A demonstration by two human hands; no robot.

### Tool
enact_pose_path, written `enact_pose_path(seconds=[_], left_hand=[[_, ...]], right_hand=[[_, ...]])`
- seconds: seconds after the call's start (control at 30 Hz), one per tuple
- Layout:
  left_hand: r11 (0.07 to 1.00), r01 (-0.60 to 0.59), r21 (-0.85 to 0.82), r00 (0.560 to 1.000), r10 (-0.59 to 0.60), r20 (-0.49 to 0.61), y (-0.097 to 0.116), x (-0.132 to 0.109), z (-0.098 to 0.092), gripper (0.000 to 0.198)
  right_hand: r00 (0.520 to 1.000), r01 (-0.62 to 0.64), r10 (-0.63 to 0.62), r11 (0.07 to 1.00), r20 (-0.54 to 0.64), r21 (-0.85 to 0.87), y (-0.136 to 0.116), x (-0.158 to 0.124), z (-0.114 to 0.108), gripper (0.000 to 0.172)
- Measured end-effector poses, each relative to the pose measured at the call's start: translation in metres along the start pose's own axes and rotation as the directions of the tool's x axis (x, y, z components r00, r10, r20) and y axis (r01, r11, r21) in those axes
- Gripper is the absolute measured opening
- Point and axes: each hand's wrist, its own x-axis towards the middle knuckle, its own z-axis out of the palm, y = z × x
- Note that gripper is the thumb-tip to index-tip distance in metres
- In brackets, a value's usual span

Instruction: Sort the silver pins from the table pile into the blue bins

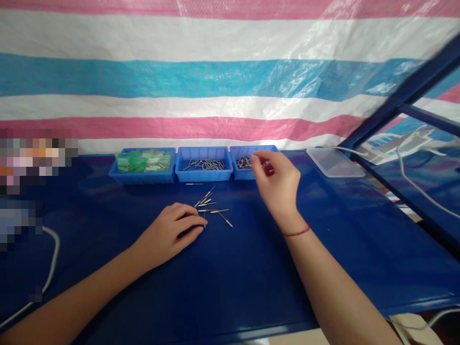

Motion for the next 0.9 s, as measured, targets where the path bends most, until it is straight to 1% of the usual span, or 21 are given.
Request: enact_pose_path(seconds=[0.07,0.1,0.17,0.23,0.3,0.4,0.47,0.57,0.67,0.73,0.77,0.83,0.9], left_hand=[[0.997,-0.039,0.068,0.999,0.037,0.027,0.001,-0.001,0.001,0.020],[0.994,-0.055,0.093,0.998,0.052,0.035,0.001,-0.001,0.002,0.020],[0.988,-0.077,0.130,0.996,0.072,0.048,0.000,-0.002,0.002,0.021],[0.984,-0.084,0.157,0.995,0.076,0.060,-0.001,-0.002,0.002,0.020],[0.981,-0.080,0.179,0.995,0.068,0.071,-0.001,-0.001,0.001,0.019],[0.980,-0.033,0.194,0.997,0.018,0.079,-0.001,0.000,0.000,0.017],[0.983,0.018,0.184,0.997,-0.031,0.072,-0.001,0.001,-0.001,0.016],[0.985,0.075,0.157,0.995,-0.084,0.052,-0.002,0.001,0.001,0.017],[0.987,0.153,0.056,0.987,-0.151,-0.046,-0.004,0.001,0.003,0.021],[0.974,0.216,-0.070,0.968,-0.223,-0.119,-0.005,0.002,0.002,0.023],[0.963,0.235,-0.129,0.958,-0.252,-0.140,-0.005,0.003,0.002,0.023],[0.945,0.247,-0.215,0.947,-0.283,-0.155,-0.004,0.004,0.000,0.025],[0.932,0.242,-0.269,0.945,-0.289,-0.153,-0.002,0.004,-0.002,0.025]], right_hand=[[0.998,0.037,-0.029,0.983,0.048,-0.180,0.016,0.008,-0.002,0.026],[0.998,0.035,-0.021,0.973,0.063,-0.230,0.021,0.010,-0.003,0.028],[0.996,0.033,-0.011,0.966,0.088,-0.258,0.022,0.009,-0.002,0.029],[0.993,0.048,-0.023,0.975,0.117,-0.215,0.014,0.005,0.000,0.027],[0.986,0.075,-0.052,0.988,0.160,-0.137,0.001,-0.001,0.002,0.024],[0.963,0.113,-0.106,0.994,0.247,-0.015,-0.017,-0.010,0.004,0.020],[0.932,0.154,-0.159,0.987,0.325,0.041,-0.026,-0.015,0.005,0.019],[0.856,0.215,-0.236,0.972,0.459,0.098,-0.035,-0.021,0.005,0.017],[0.779,0.219,-0.291,0.956,0.556,0.193,-0.041,-0.024,0.004,0.018],[0.738,0.180,-0.313,0.945,0.597,0.273,-0.044,-0.025,0.003,0.020],[0.720,0.149,-0.320,0.938,0.616,0.312,-0.046,-0.026,0.003,0.020],[0.691,0.067,-0.323,0.920,0.647,0.387,-0.049,-0.029,0.004,0.018],[0.682,-0.036,-0.306,0.893,0.665,0.448,-0.053,-0.032,0.005,0.014]])
